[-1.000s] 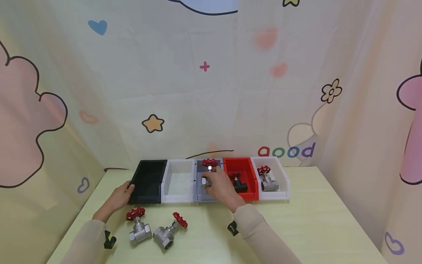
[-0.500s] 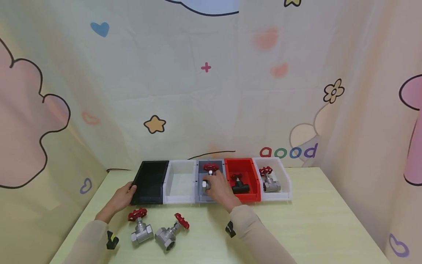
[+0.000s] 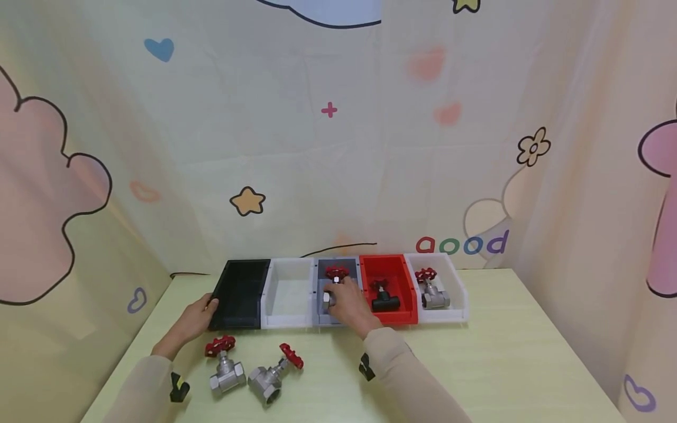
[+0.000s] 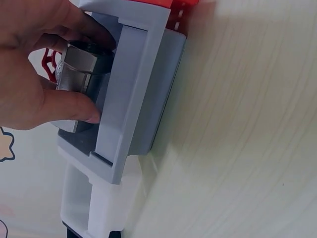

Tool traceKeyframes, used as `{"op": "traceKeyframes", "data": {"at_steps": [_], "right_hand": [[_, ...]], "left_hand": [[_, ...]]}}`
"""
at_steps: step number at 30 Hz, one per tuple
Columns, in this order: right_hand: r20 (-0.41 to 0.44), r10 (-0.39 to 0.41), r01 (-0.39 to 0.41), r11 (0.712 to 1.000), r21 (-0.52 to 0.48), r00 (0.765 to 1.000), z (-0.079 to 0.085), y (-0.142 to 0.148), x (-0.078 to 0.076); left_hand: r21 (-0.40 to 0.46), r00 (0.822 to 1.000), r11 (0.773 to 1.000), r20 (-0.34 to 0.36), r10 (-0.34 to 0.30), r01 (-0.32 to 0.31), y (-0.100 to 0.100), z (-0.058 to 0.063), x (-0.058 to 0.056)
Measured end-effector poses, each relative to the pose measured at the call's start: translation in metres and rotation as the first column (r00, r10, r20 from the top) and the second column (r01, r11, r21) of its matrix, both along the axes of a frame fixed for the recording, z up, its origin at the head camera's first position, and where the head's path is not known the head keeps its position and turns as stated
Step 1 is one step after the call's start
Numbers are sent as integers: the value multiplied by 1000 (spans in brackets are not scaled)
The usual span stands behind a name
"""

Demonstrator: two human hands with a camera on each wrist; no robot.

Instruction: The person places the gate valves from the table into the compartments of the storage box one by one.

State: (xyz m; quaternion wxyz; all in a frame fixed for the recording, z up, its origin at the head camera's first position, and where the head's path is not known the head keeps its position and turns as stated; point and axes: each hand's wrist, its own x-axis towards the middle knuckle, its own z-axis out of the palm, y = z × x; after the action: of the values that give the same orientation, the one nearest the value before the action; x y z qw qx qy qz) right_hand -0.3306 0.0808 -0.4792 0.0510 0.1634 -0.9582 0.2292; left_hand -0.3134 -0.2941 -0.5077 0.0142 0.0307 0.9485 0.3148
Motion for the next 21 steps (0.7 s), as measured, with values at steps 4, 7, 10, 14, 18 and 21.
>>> {"op": "traceKeyframes", "data": {"at_steps": [4,7,10,14,18,21], "right_hand": [[-9,2,-2,1000,11,1000,0,-1,-1],[-3,-1,1,1000,20,1000,-1,-2,-3],[15,-10,10,1000,24,1000,-1,-4,-4],[31,-15,14,999,32,999,-2,-5,-7],[34,11,-12,999,43,999,-2,-5,-9],[29,31,-33,998,57,999,-1,-6,-11]], "left_hand": [[-7,1000,1000,-8,-1,1,-1,-2,-1],[-4,1000,1000,-6,0,0,-1,-2,-1],[0,1000,1000,-7,-3,2,-1,-2,-1],[0,1000,1000,-14,-5,5,-1,-2,-1],[-3,1000,1000,-6,-2,2,-1,-2,-1],[-7,1000,1000,-6,2,-2,-1,-1,0]]}}
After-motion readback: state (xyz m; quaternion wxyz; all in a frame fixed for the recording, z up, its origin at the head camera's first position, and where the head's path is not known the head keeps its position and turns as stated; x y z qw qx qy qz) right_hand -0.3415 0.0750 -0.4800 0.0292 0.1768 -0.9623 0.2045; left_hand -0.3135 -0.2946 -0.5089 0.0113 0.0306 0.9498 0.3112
